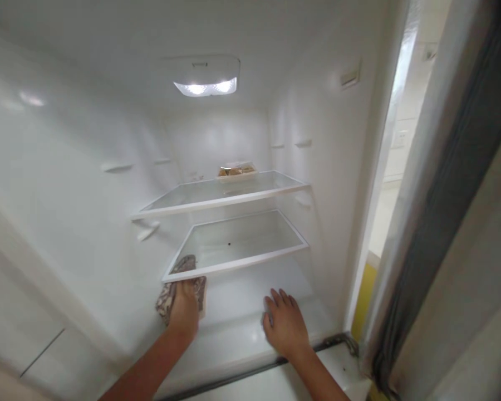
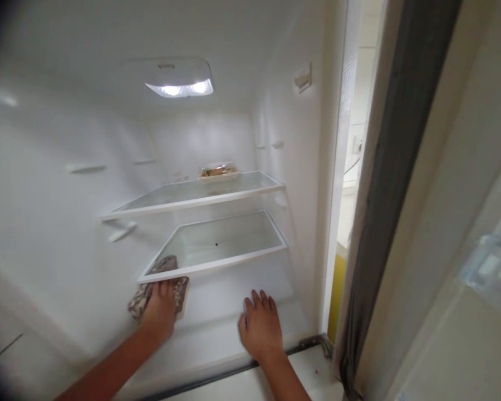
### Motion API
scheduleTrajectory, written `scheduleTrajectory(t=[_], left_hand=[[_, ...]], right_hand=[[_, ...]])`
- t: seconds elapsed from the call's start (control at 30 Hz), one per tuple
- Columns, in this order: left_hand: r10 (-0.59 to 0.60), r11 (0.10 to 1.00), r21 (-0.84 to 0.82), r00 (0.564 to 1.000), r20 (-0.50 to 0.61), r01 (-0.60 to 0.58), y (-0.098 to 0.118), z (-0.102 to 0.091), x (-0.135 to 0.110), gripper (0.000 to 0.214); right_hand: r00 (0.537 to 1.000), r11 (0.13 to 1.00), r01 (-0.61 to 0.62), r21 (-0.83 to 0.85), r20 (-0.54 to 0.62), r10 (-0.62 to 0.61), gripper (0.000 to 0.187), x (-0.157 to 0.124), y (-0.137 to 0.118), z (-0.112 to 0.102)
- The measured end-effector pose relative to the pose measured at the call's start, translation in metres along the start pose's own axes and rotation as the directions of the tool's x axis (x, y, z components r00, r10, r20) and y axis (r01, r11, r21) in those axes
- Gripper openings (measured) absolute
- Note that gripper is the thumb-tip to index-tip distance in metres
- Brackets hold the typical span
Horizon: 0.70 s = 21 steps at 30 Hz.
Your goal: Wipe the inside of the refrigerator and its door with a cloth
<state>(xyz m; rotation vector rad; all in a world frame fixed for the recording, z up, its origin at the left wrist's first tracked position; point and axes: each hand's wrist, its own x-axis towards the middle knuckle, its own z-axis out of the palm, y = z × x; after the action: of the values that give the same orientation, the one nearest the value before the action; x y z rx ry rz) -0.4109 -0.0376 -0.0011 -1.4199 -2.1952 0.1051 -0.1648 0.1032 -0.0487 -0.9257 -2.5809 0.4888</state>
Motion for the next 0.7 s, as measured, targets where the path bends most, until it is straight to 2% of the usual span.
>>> scheduleTrajectory(t=[0.07,0.13,0.23,0.33,0.4,0.5,0.6,0.7], left_hand=[[0.024,0.976,0.214,0.991,0.133,-0.052,0.0,-0.016,-0.032,0.064],[0.064,0.929,0.34,0.967,0.247,-0.148,-0.003,-0.027,-0.059,0.073],[0.106,0.908,0.357,0.944,0.313,-0.221,-0.012,-0.028,-0.082,0.061],[0.076,0.905,0.376,0.946,0.316,-0.199,-0.017,-0.017,-0.084,0.05],[0.068,0.908,0.382,0.96,0.273,-0.174,-0.018,-0.01,-0.075,0.049],[0.053,0.93,0.349,0.982,0.18,-0.114,-0.017,-0.003,-0.047,0.048],[0.001,0.972,0.232,0.996,0.093,-0.022,-0.02,0.008,-0.006,0.055],[-0.041,0.99,0.138,0.999,0.027,0.037,-0.027,0.026,0.04,0.059]], right_hand=[[1.0,1.0,0.004,0.0,0.003,-0.004,0.047,0.0,-0.001,-0.001],[1.0,1.0,0.005,0.001,0.01,-0.005,0.048,-0.001,-0.001,-0.002],[1.0,1.0,0.003,-0.002,0.018,-0.003,0.048,0.0,-0.001,-0.002],[1.0,1.0,0.006,-0.009,0.015,-0.005,0.047,0.0,-0.001,-0.001],[1.0,1.0,0.01,-0.01,0.003,-0.01,0.047,0.0,0.0,0.0],[1.0,1.0,0.012,-0.001,-0.014,-0.012,0.046,0.0,0.001,0.001],[1.0,1.0,0.008,0.003,-0.017,-0.008,0.046,0.0,0.002,0.004],[1.0,1.0,0.002,0.002,-0.021,-0.002,0.045,0.001,0.003,0.006]])
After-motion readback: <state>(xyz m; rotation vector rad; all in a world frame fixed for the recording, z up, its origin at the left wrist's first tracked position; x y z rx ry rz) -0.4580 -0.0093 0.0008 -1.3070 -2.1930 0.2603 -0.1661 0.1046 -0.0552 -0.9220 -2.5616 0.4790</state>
